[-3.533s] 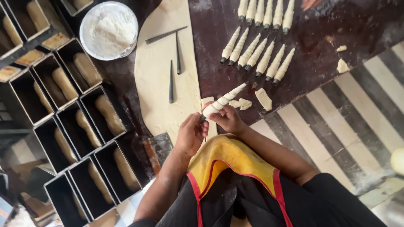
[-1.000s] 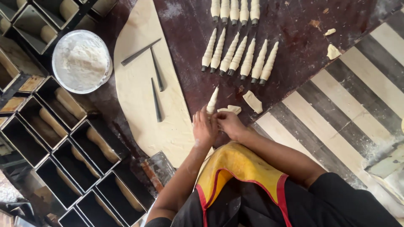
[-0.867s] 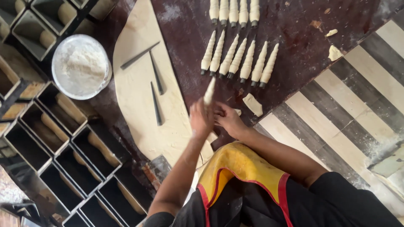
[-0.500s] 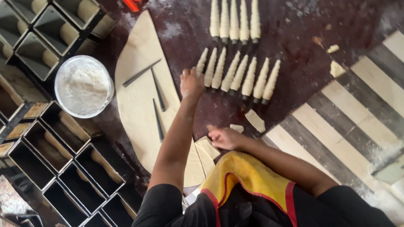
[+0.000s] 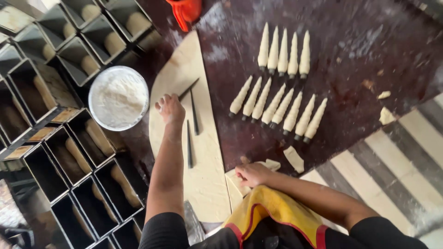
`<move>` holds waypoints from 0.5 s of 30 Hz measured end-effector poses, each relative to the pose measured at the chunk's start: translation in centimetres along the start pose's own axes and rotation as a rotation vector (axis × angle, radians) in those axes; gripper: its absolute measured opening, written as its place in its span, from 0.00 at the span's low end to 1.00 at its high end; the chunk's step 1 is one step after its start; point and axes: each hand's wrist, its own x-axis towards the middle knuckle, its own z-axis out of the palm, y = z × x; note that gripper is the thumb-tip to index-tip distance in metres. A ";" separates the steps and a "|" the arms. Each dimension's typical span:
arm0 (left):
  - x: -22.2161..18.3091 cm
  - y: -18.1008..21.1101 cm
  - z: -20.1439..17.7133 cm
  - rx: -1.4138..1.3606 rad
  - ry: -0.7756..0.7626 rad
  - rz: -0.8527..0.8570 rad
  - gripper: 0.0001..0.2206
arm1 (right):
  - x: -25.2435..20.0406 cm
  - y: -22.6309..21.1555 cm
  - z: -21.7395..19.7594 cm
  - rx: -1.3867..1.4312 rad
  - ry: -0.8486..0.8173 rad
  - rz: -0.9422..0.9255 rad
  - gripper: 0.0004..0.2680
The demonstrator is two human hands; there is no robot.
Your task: The person cuts strips from a flattened sheet of dough and wraps each strip in a spiral around a metal cone mold, then sets the covered mold on the table with the others. They repeat this cycle, occasionally dusting the dough and setting aside scraps.
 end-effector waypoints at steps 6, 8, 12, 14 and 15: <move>-3.6 -0.9 0.2 -0.058 0.004 -0.009 0.10 | -1.0 -1.1 0.8 -0.132 0.154 -0.027 0.06; -6.9 -0.6 0.2 -0.332 0.195 -0.030 0.08 | -1.6 -1.8 0.7 0.113 0.337 -0.128 0.07; -17.1 -0.3 3.0 -0.704 0.250 -0.034 0.10 | 0.3 2.9 4.1 1.222 0.536 0.014 0.08; -23.7 0.3 3.3 -1.080 0.106 -0.064 0.10 | -0.8 0.3 3.3 1.643 0.522 0.214 0.11; -25.5 0.4 3.4 -1.081 0.099 -0.069 0.10 | -0.6 0.9 4.1 1.644 0.521 0.223 0.11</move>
